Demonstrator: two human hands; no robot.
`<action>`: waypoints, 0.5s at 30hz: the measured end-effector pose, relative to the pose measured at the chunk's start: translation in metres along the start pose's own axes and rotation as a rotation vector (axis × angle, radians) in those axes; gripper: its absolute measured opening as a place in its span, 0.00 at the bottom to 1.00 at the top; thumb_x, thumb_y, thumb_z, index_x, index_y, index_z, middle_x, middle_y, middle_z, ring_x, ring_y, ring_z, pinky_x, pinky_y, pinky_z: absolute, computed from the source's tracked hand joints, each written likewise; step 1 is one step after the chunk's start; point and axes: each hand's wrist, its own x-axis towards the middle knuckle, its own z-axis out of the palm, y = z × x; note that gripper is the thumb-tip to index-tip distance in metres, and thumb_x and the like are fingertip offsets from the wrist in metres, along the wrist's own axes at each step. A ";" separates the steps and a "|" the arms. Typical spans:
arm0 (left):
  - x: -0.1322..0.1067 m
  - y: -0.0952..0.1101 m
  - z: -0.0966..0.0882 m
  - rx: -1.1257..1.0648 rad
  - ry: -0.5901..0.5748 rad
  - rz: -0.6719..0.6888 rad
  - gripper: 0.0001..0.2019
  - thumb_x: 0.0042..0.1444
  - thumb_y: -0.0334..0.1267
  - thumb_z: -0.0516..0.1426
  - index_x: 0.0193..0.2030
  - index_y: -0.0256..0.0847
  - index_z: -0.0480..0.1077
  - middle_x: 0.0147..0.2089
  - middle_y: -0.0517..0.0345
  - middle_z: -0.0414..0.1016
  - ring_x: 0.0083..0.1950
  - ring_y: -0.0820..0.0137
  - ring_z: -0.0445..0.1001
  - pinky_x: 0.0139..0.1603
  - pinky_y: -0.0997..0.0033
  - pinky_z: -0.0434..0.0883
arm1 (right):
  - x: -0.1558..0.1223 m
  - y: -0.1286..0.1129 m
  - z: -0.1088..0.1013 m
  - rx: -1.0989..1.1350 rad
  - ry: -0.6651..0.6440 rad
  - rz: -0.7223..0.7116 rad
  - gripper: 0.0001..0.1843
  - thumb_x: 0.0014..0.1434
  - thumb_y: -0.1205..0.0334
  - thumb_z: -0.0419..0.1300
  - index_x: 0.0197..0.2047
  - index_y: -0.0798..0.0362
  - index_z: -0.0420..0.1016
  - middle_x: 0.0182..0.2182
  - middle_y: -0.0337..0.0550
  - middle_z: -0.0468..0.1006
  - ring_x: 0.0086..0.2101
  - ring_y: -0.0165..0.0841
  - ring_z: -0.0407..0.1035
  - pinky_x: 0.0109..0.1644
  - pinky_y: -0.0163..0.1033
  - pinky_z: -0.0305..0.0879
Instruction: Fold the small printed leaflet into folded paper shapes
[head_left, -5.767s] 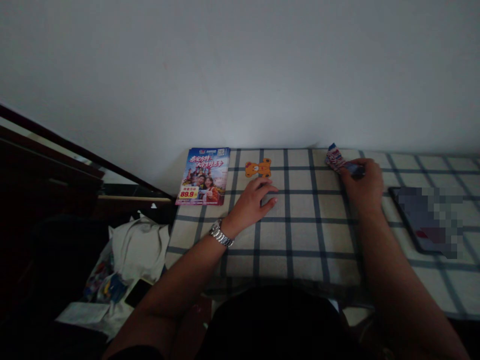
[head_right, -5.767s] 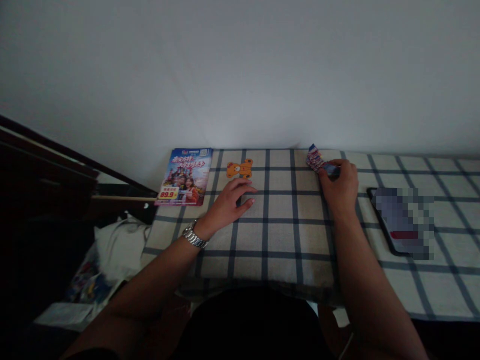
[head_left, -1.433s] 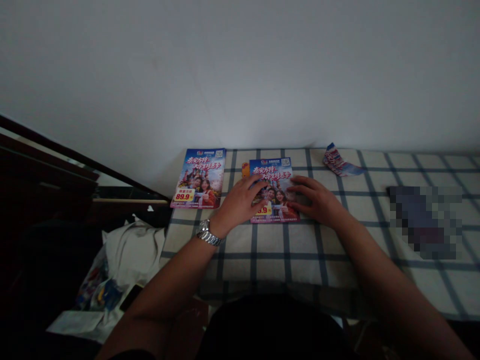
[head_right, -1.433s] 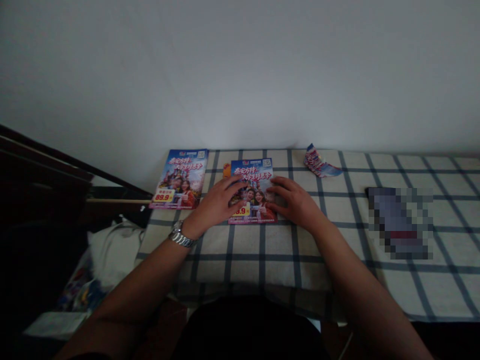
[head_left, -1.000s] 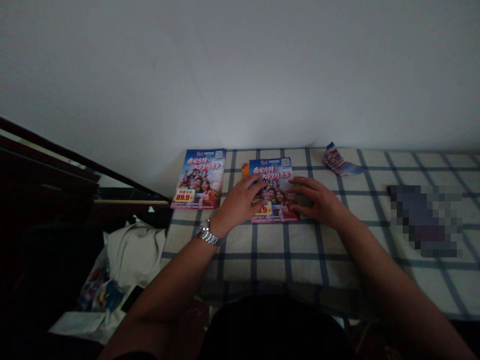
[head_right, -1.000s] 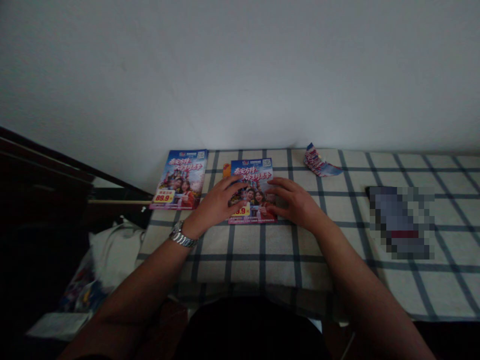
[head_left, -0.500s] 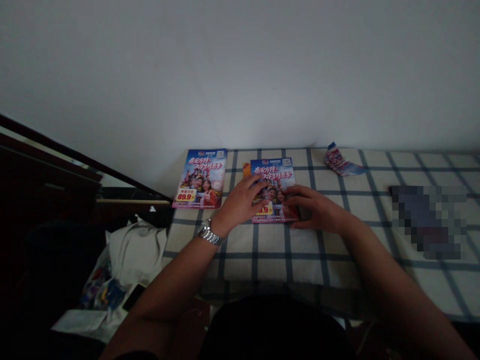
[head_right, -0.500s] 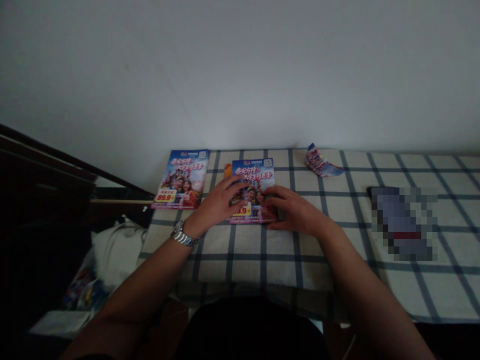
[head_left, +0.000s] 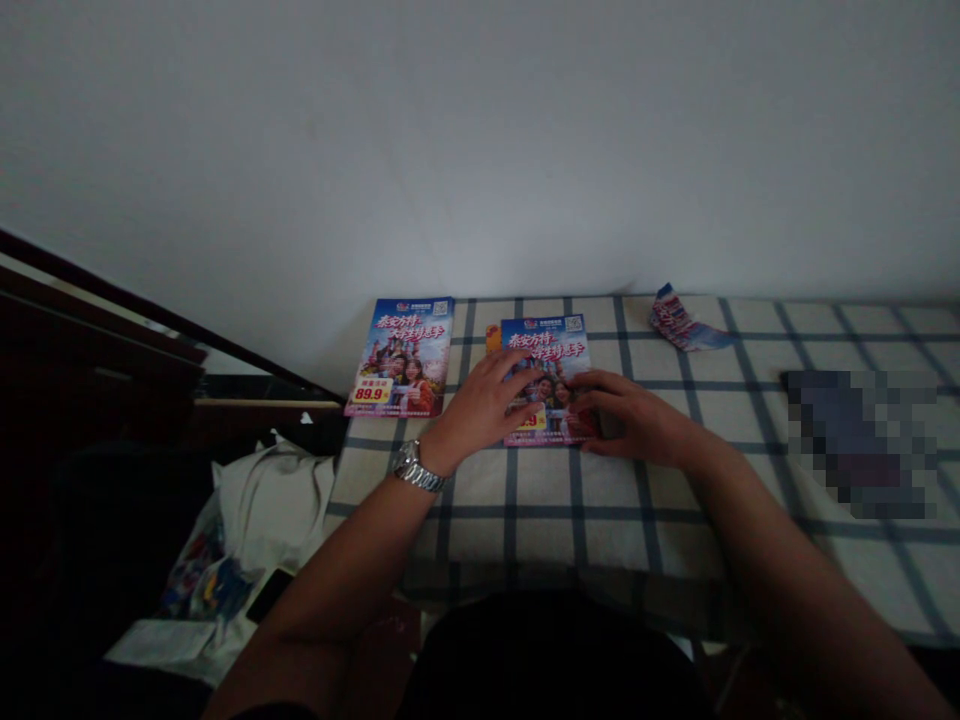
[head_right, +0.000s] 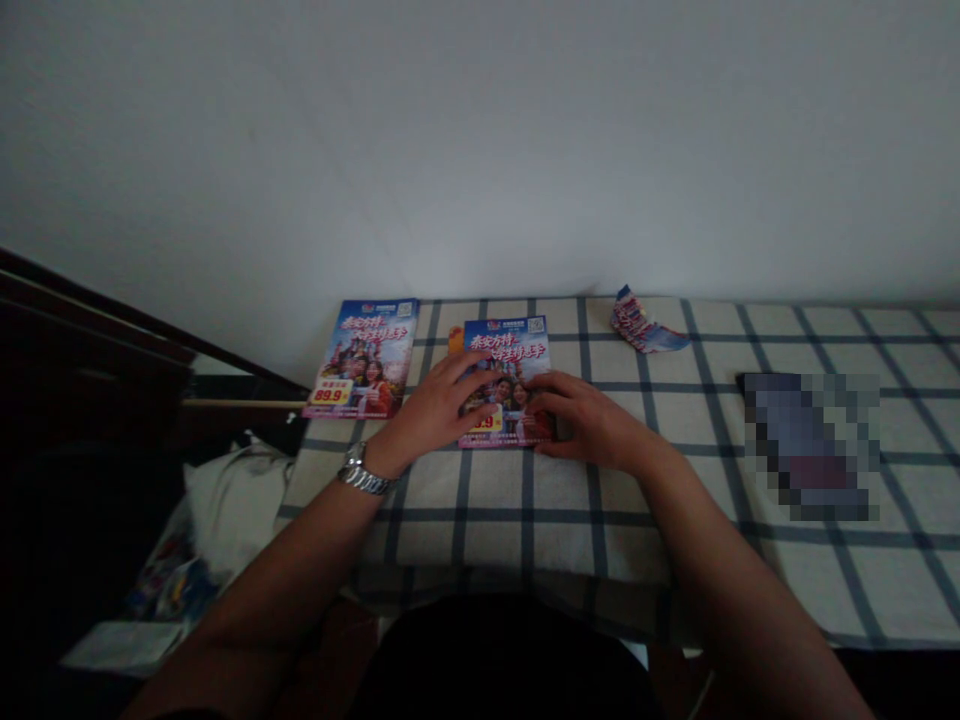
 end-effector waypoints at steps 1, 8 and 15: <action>0.000 0.001 -0.002 -0.008 -0.009 0.029 0.19 0.70 0.46 0.61 0.64 0.45 0.70 0.71 0.45 0.66 0.72 0.51 0.67 0.73 0.40 0.69 | 0.000 0.000 0.000 0.003 0.002 -0.002 0.23 0.59 0.58 0.74 0.57 0.45 0.78 0.65 0.51 0.72 0.65 0.48 0.70 0.68 0.55 0.72; 0.000 0.013 -0.014 -0.081 -0.150 0.106 0.25 0.66 0.54 0.65 0.63 0.44 0.70 0.70 0.46 0.68 0.70 0.54 0.69 0.72 0.45 0.69 | 0.000 0.000 0.000 0.016 0.005 -0.003 0.20 0.62 0.57 0.72 0.56 0.46 0.78 0.65 0.52 0.72 0.64 0.47 0.70 0.67 0.56 0.72; 0.000 0.017 -0.019 -0.067 -0.201 0.140 0.29 0.56 0.55 0.72 0.58 0.44 0.71 0.71 0.45 0.67 0.71 0.50 0.66 0.75 0.44 0.66 | -0.001 0.003 0.002 0.036 0.017 0.035 0.20 0.61 0.56 0.72 0.55 0.46 0.78 0.65 0.51 0.73 0.65 0.47 0.70 0.69 0.56 0.71</action>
